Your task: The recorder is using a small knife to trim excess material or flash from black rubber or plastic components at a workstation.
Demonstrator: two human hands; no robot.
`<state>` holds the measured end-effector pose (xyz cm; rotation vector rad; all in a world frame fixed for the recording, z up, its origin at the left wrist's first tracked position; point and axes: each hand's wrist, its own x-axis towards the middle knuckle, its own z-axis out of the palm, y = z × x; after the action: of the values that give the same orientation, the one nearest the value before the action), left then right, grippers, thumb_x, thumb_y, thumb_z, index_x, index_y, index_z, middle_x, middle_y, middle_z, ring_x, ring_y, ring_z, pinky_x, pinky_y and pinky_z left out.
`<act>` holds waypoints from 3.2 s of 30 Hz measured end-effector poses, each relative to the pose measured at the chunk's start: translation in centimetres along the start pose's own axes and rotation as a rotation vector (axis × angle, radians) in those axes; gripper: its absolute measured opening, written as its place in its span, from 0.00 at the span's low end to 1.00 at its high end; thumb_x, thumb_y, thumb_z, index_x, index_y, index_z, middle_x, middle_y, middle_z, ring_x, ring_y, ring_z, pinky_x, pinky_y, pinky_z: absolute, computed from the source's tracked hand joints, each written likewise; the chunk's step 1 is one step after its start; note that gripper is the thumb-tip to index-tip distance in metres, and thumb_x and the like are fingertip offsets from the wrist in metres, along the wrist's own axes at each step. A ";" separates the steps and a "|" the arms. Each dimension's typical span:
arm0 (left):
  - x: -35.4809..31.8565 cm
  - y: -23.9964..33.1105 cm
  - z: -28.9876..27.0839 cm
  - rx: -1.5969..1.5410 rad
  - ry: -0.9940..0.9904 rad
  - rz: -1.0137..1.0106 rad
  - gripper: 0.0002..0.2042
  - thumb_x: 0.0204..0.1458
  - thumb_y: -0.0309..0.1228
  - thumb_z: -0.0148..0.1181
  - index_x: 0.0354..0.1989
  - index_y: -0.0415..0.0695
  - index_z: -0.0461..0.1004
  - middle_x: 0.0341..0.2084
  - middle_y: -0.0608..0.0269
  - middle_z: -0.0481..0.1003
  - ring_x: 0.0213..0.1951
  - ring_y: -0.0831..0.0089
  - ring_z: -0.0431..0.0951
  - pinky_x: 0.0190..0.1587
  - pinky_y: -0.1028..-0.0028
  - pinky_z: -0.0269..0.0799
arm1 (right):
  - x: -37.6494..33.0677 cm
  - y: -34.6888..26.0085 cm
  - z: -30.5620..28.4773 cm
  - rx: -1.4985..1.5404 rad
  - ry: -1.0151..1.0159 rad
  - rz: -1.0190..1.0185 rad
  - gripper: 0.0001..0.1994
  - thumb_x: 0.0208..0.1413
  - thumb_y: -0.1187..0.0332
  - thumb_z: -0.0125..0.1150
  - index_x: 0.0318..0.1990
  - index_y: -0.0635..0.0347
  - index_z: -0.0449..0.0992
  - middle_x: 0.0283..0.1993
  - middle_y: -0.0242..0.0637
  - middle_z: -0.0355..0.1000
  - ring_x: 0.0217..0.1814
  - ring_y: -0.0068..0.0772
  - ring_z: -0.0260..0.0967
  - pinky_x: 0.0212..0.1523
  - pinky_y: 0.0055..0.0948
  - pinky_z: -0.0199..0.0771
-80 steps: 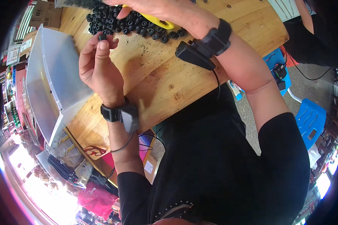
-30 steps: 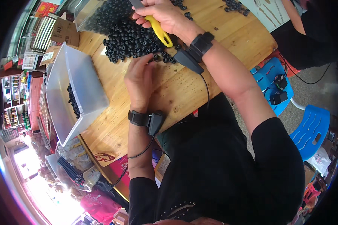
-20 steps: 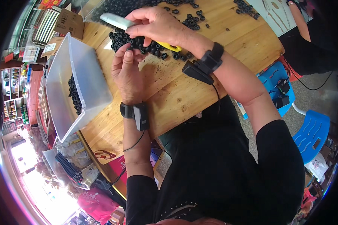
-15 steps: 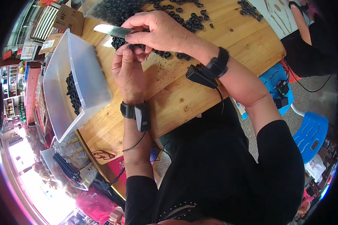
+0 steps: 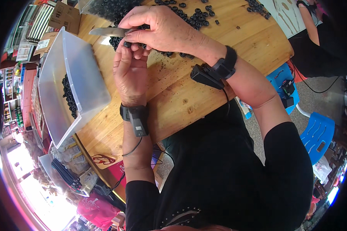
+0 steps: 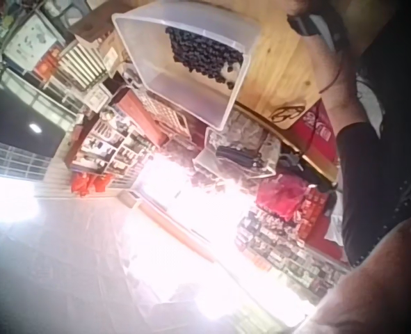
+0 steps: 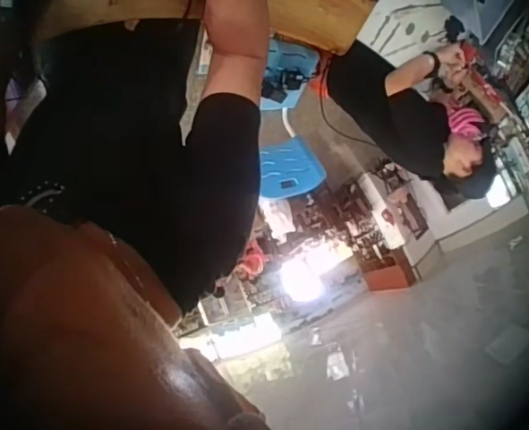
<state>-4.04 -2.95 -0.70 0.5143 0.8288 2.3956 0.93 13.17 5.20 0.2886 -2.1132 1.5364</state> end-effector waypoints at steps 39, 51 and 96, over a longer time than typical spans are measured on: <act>-0.4 0.0 -0.3 0.182 0.089 0.130 0.11 0.65 0.24 0.60 0.53 0.36 0.79 0.38 0.58 0.81 0.36 0.70 0.78 0.46 0.69 0.77 | -0.1 1.3 1.0 0.089 -0.120 -0.079 0.07 0.63 0.78 0.63 0.47 0.71 0.81 0.48 0.42 0.81 0.40 0.31 0.81 0.37 0.26 0.81; -0.1 0.0 -1.3 0.129 0.007 0.127 0.11 0.66 0.27 0.58 0.53 0.37 0.77 0.40 0.59 0.81 0.40 0.69 0.79 0.51 0.66 0.77 | -0.3 2.2 1.5 0.185 -0.120 -0.142 0.09 0.64 0.76 0.63 0.49 0.69 0.82 0.47 0.38 0.81 0.38 0.22 0.78 0.34 0.24 0.80; -0.3 0.3 -0.5 0.267 -0.051 0.093 0.14 0.64 0.23 0.59 0.57 0.38 0.78 0.41 0.55 0.82 0.41 0.68 0.79 0.50 0.69 0.75 | 0.4 0.0 -1.2 0.237 -0.217 0.239 0.09 0.64 0.75 0.65 0.48 0.68 0.83 0.34 0.36 0.82 0.29 0.19 0.79 0.27 0.20 0.78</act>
<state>-4.15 -3.52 -0.92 0.7292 1.1328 2.3565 0.95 14.34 5.66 0.3056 -2.1926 1.9812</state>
